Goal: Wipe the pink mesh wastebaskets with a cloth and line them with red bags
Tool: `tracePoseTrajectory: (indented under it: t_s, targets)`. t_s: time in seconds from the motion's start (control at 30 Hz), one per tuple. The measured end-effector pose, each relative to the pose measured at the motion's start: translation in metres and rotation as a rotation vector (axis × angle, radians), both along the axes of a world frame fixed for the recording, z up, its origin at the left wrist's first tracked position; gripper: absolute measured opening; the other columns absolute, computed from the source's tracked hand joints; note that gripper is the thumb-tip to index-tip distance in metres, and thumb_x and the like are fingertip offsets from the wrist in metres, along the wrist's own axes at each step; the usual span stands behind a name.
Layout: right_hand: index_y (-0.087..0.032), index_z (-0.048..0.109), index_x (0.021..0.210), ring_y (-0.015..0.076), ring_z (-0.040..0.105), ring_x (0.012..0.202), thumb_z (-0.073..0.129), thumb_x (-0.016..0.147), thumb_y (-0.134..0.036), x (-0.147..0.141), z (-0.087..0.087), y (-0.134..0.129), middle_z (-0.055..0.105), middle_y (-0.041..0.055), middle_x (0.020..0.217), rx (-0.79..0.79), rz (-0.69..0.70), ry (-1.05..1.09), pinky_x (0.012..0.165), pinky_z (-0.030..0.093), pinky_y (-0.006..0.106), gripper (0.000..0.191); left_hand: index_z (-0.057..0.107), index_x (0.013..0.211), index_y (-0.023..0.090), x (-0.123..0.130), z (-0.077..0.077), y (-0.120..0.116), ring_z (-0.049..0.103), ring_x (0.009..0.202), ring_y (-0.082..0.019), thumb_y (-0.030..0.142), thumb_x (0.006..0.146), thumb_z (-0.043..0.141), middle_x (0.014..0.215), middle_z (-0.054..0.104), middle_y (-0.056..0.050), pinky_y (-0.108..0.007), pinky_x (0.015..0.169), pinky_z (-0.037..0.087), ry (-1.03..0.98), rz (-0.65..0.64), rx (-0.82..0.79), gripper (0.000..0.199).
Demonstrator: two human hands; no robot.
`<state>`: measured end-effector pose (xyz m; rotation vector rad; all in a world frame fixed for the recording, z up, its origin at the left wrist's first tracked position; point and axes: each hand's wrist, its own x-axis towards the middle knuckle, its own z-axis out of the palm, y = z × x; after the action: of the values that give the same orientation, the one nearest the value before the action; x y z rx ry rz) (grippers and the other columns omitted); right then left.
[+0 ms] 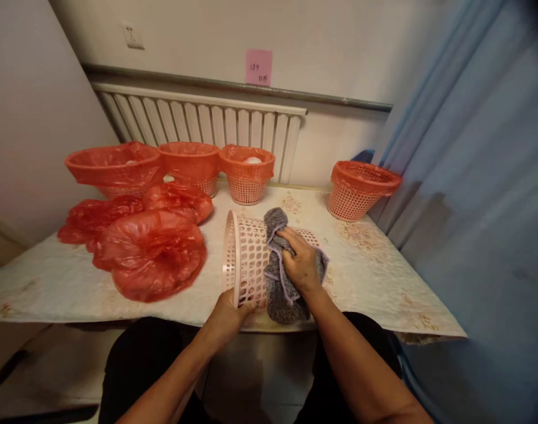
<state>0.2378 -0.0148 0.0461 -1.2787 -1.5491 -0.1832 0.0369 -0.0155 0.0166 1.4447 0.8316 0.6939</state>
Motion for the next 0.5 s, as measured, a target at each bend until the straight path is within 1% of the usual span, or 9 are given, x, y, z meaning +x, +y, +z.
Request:
tracePoseTrajectory:
  t_s: [0.1, 0.17, 0.2, 0.27, 0.33, 0.4, 0.5]
  targets:
    - [-0.018, 0.061, 0.117, 0.0188, 0.049, 0.124, 0.042, 0.072, -0.003, -0.026, 0.005, -0.01, 0.058, 0.0072, 0.127, 0.026, 0.175, -0.079, 0.11, 0.037, 0.04, 0.051, 0.068, 0.091, 0.013, 0.0, 0.006, -0.001, 0.065, 0.089, -0.024, 0.026, 0.07, 0.064, 0.091, 0.073, -0.006, -0.034, 0.085, 0.049, -0.016, -0.02, 0.059, 0.025]
    - [-0.016, 0.059, 0.119, 0.0194, 0.047, 0.126, 0.042, 0.071, -0.003, -0.045, 0.003, -0.017, 0.058, 0.0081, 0.127, 0.032, 0.286, -0.147, 0.11, 0.037, 0.04, 0.053, 0.069, 0.086, 0.013, 0.0, 0.013, 0.002, 0.064, 0.084, -0.023, 0.023, 0.069, 0.062, 0.084, 0.072, -0.005, -0.032, 0.08, 0.049, 0.016, 0.004, 0.1, 0.02]
    - [-0.016, 0.058, 0.12, 0.0199, 0.046, 0.126, 0.042, 0.07, -0.003, -0.053, 0.001, -0.02, 0.057, 0.0089, 0.126, 0.034, 0.316, -0.173, 0.11, 0.037, 0.041, 0.054, 0.068, 0.085, 0.012, 0.0, 0.016, 0.005, 0.064, 0.08, -0.023, 0.021, 0.069, 0.059, 0.08, 0.072, -0.004, -0.031, 0.076, 0.05, 0.038, 0.033, 0.105, 0.02]
    - [-0.015, 0.056, 0.121, 0.0212, 0.045, 0.127, 0.042, 0.07, -0.002, -0.065, -0.006, -0.026, 0.057, 0.0104, 0.125, 0.048, 0.318, -0.201, 0.11, 0.037, 0.043, 0.054, 0.068, 0.085, 0.013, -0.001, 0.022, 0.009, 0.062, 0.074, -0.022, 0.02, 0.068, 0.055, 0.072, 0.07, -0.002, -0.03, 0.068, 0.049, 0.067, 0.087, 0.097, 0.023]
    - [-0.015, 0.056, 0.122, 0.0222, 0.045, 0.127, 0.041, 0.073, -0.003, -0.072, -0.012, -0.029, 0.057, 0.0111, 0.124, 0.08, 0.284, -0.213, 0.109, 0.038, 0.045, 0.052, 0.068, 0.084, 0.014, -0.002, 0.023, 0.013, 0.062, 0.072, -0.021, 0.021, 0.068, 0.053, 0.066, 0.068, -0.001, -0.029, 0.066, 0.049, 0.066, 0.108, 0.105, 0.023]
    - [-0.016, 0.056, 0.121, 0.0227, 0.045, 0.126, 0.041, 0.076, -0.004, -0.073, -0.016, -0.029, 0.057, 0.0112, 0.123, 0.109, 0.258, -0.229, 0.107, 0.04, 0.047, 0.049, 0.067, 0.08, 0.014, -0.003, 0.019, 0.014, 0.061, 0.074, -0.021, 0.02, 0.066, 0.052, 0.064, 0.066, 0.0, -0.029, 0.069, 0.049, 0.062, 0.105, 0.142, 0.021]
    - [-0.015, 0.056, 0.12, 0.023, 0.046, 0.126, 0.04, 0.078, -0.004, -0.07, -0.02, -0.027, 0.058, 0.012, 0.122, 0.139, 0.222, -0.243, 0.106, 0.042, 0.047, 0.046, 0.066, 0.077, 0.014, -0.004, 0.004, 0.013, 0.06, 0.067, -0.019, 0.019, 0.063, 0.054, 0.066, 0.067, -0.001, -0.028, 0.067, 0.048, 0.083, 0.098, 0.164, 0.018]
